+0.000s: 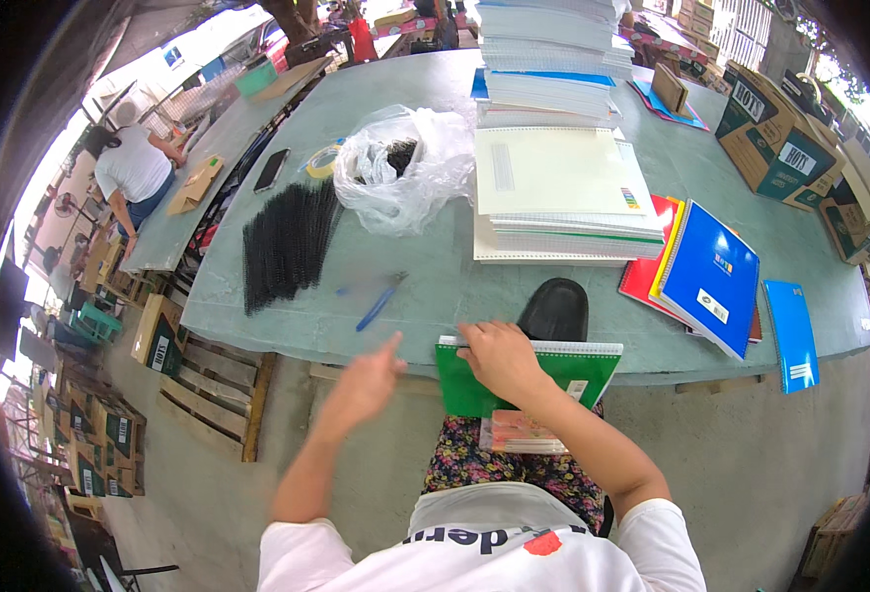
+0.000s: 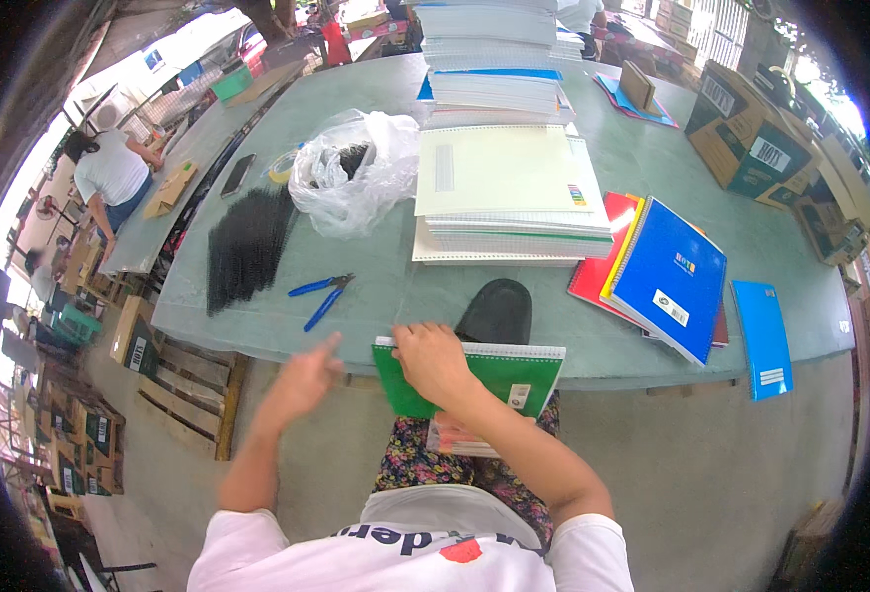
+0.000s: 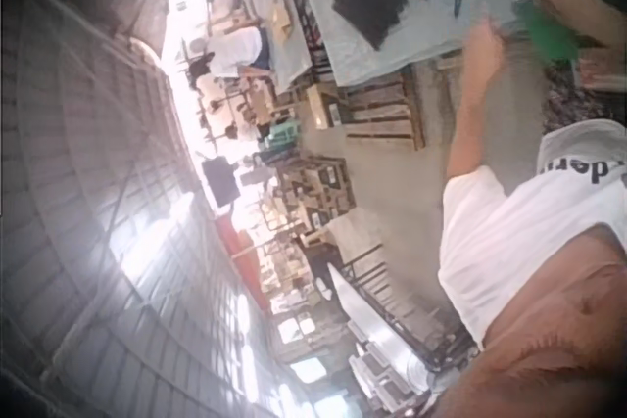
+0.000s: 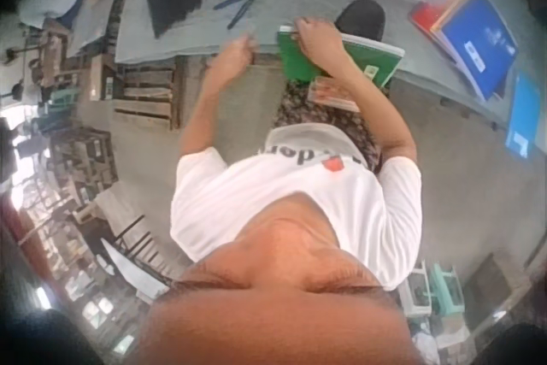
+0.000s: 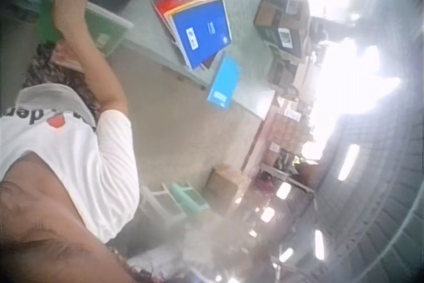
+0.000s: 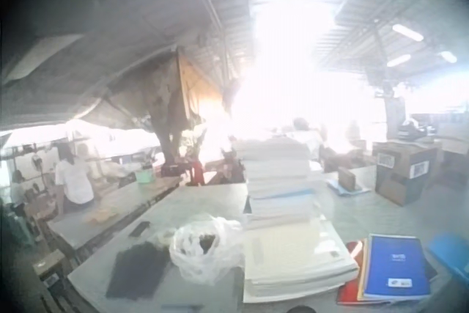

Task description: The person binds spiral notebooks by hand, inserting metal coils through the punched holes and using pliers to trim and secure the ends.

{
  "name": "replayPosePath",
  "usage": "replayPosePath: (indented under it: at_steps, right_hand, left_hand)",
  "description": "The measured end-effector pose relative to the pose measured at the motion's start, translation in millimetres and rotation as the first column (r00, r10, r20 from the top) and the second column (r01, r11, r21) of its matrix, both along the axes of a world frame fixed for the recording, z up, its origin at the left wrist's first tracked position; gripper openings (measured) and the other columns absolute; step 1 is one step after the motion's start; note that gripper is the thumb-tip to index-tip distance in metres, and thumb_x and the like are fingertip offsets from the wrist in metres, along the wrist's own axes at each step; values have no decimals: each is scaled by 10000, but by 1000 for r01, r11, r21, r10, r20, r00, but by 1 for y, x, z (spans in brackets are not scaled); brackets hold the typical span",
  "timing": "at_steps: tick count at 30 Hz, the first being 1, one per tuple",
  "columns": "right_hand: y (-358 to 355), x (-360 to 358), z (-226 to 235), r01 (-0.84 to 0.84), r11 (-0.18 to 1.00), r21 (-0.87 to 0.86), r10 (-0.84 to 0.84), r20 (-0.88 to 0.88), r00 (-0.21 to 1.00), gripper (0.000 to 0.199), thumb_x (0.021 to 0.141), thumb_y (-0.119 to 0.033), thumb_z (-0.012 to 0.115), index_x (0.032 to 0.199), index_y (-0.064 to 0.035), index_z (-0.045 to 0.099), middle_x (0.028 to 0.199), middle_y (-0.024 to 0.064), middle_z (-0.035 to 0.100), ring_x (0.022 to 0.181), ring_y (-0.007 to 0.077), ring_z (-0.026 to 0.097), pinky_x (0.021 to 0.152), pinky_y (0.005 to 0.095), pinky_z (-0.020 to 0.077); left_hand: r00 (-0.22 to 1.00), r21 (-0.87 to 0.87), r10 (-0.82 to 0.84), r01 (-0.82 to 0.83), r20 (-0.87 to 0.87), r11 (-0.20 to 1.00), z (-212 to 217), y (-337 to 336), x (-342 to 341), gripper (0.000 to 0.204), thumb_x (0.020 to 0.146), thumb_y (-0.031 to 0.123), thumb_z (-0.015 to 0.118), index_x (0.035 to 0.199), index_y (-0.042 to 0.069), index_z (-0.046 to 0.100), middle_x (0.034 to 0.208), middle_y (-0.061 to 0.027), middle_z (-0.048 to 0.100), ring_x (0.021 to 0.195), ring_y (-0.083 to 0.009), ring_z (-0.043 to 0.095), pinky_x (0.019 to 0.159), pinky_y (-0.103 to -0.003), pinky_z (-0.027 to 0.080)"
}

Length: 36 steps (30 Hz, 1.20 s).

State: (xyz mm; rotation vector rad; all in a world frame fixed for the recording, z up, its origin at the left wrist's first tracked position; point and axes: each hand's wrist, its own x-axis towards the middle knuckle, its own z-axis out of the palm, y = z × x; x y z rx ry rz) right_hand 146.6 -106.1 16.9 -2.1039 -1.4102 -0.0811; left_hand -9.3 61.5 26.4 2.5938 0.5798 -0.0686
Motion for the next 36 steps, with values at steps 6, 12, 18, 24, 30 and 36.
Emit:
replayPosePath:
  at_steps: [6,12,18,24,30,36]
  right_hand:
    - [2,1,-23,-33,996,-83,10,-258,966,116,779,-132,587,842,-37,603,792,173,619,768,336,608,665,441,479]
    - [5,-9,-14,9,995,-95,-32,-244,969,172,760,-197,635,876,-70,640,804,120,641,758,312,615,647,410,480]
    - [12,-19,-19,145,988,-47,-141,77,987,246,712,-302,681,756,-85,572,727,46,599,701,238,596,591,367,448]
    - [7,-17,-15,95,991,-93,-111,-194,975,218,730,-244,678,906,-121,646,766,90,642,693,275,619,601,389,475]
    - [5,-13,-20,61,998,18,-56,-209,976,196,763,-169,633,950,-111,632,815,104,649,706,301,626,611,403,485]
    - [4,-15,-12,51,998,-24,-55,-249,967,194,762,-156,627,947,-101,641,819,106,646,725,300,623,625,399,488]
  left_hand:
    - [988,-324,-88,44,-124,945,-30,-49,13,737,839,120,552,1415,65,95,820,-271,604,758,-410,589,690,-447,465]
    - [929,-457,169,0,329,889,-26,-24,7,560,839,101,584,1334,59,327,767,-165,645,630,-265,616,596,-354,468]
    - [893,-450,222,-26,391,893,-16,-37,12,210,811,104,645,999,11,626,801,-64,651,695,-104,589,632,-240,464]
    - [858,-318,201,-47,472,947,-24,-48,18,173,805,92,643,958,11,645,853,-72,644,692,-113,585,593,-251,460]
    - [820,-140,48,39,570,989,-25,-55,19,167,828,104,628,960,1,632,762,-63,616,620,-89,528,539,-256,424]
    - [861,-659,352,-26,368,752,-35,-50,19,183,872,162,595,948,-4,583,697,-4,566,619,-50,493,520,-222,397]
